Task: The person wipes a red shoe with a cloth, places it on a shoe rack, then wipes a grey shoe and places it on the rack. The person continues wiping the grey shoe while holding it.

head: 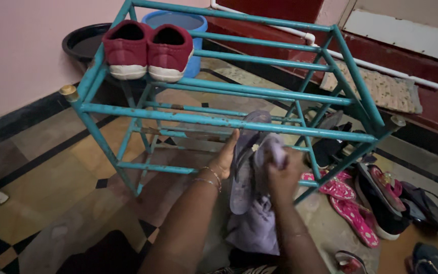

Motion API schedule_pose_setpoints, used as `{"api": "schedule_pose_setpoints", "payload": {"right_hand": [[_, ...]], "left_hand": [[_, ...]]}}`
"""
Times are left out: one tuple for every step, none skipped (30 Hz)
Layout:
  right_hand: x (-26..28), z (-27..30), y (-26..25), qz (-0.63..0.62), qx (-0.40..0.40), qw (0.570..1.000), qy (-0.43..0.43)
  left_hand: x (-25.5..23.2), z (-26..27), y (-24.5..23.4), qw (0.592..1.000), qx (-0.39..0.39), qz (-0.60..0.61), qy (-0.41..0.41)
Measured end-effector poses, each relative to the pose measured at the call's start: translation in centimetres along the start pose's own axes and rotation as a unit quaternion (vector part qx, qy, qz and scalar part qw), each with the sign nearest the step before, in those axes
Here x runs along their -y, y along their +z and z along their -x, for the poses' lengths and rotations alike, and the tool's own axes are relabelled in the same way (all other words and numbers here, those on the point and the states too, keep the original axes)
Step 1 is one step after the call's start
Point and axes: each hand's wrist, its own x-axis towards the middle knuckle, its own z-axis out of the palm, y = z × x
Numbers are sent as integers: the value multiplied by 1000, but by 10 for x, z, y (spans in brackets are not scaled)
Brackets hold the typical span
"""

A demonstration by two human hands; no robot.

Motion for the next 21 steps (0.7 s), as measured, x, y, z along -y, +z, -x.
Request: {"api": "schedule_pose_setpoints", "payload": {"right_hand": [[9,8,9,16,4,983,-185],[17,19,12,10,62,981,-183],[24,30,12,5,120,976,-181],[30,40,11,26,128,967,-218],[37,51,8,46,133,956,-256],[42,57,3,67,138,944,-293],[46,59,-1,45,162,940,-296],[49,61,-5,23,186,936,-298],[51,62,-10,2,211,930,-299],[53,59,-13,39,214,927,-304],[54,54,-12,74,216,923,-310],[55,48,-11,110,218,917,-315],[55,43,-10,135,221,918,-299],[55,36,-9,160,224,919,-283],[54,30,-8,187,227,918,-267],[53,25,-8,187,209,923,-264],[52,22,-8,186,195,927,-261],[50,19,-7,186,180,931,-258],[48,19,-7,146,190,939,-245],[46,20,-8,106,199,946,-232],[45,23,-9,65,209,951,-217]], "left_hand": [[1,0,0,1000,-9,4,1],[3,0,-1,1000,-18,8,3],[5,0,-3,1000,-8,21,-1],[7,-2,-5,999,2,35,-5],[7,-4,-7,999,13,45,-9],[8,-6,-8,997,36,66,8],[9,-7,-9,994,58,86,24],[8,-8,-10,990,81,106,40],[9,-7,-11,989,83,116,29],[10,-5,-11,988,84,126,18],[8,-4,-11,987,86,134,9],[6,-3,-11,991,64,115,2],[5,0,-9,995,41,96,-6],[3,2,-7,997,19,76,-14],[2,2,-4,998,27,54,-16],[1,4,-1,999,34,33,-18],[1,5,1,999,41,13,-19],[-1,5,2,999,46,13,-20],[-2,6,2,998,50,13,-21],[-2,6,2,998,55,13,-22],[-3,7,2,997,55,40,-31]]}}
